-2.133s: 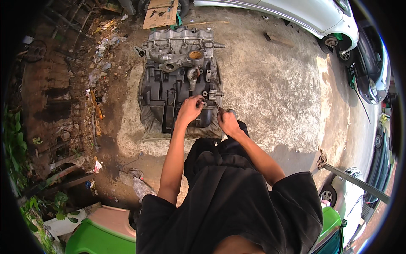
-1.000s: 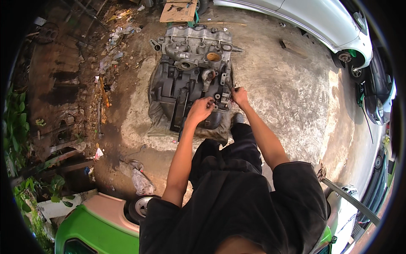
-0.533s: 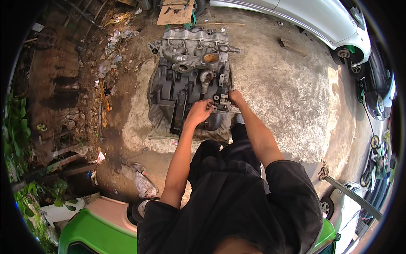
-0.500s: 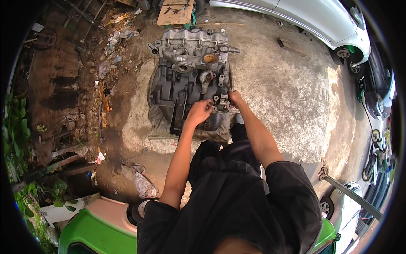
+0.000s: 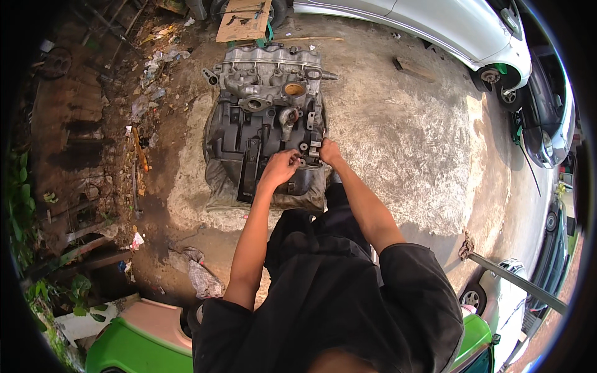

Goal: The person uses a wrench to tighten bolts on a car engine block resting on the ground. They repeatedly rotate the wrench on several bolts while stabilizing the engine with the other hand.

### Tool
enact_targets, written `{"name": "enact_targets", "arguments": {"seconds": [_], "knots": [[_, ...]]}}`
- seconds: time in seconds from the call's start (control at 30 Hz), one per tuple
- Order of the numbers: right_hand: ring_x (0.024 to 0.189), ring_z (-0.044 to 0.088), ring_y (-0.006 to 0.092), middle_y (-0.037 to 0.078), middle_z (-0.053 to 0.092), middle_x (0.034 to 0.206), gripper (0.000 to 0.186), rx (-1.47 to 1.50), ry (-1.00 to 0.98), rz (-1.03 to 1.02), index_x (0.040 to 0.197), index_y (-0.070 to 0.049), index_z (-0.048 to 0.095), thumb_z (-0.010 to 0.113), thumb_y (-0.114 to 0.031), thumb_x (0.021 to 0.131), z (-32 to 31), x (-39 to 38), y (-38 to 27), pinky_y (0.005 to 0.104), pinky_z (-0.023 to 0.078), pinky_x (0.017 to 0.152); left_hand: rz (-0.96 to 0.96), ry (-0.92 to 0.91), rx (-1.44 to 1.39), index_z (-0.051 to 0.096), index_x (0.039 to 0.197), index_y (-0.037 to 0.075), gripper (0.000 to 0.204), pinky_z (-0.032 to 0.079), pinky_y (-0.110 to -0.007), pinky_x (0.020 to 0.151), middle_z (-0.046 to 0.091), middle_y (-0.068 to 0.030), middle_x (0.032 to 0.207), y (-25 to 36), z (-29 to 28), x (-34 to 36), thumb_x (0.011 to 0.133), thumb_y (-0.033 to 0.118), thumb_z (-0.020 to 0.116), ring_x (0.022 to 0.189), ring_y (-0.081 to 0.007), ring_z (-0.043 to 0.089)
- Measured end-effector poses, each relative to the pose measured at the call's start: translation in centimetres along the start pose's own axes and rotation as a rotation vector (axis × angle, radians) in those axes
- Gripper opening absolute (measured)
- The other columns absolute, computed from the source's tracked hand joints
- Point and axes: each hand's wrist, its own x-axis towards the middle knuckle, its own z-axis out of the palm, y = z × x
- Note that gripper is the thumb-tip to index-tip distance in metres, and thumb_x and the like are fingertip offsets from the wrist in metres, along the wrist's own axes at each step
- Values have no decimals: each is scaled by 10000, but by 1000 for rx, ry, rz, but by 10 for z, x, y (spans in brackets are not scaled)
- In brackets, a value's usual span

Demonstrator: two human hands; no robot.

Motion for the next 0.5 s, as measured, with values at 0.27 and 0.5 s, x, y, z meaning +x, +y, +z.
{"name": "enact_targets", "arguments": {"seconds": [0.27, 0.5], "knots": [[599, 684, 189, 176, 691, 764, 229, 642, 48, 32, 1001, 46, 533, 530, -182, 1020, -46, -56, 5, 322, 565, 567, 12, -11, 8, 636, 1167, 66, 244, 532, -438, 860, 704, -150, 1068, -2, -1, 1, 972, 207, 598, 998, -342, 672], [681, 719, 223, 160, 732, 841, 106, 874, 277, -153, 1015, 21, 555, 556, -84, 1002, -32, -125, 4, 333, 579, 659, 18, 34, 11, 632, 1132, 44, 241, 536, -435, 842, 705, -165, 1023, -2, 3, 2, 947, 198, 611, 953, -348, 678]]}}
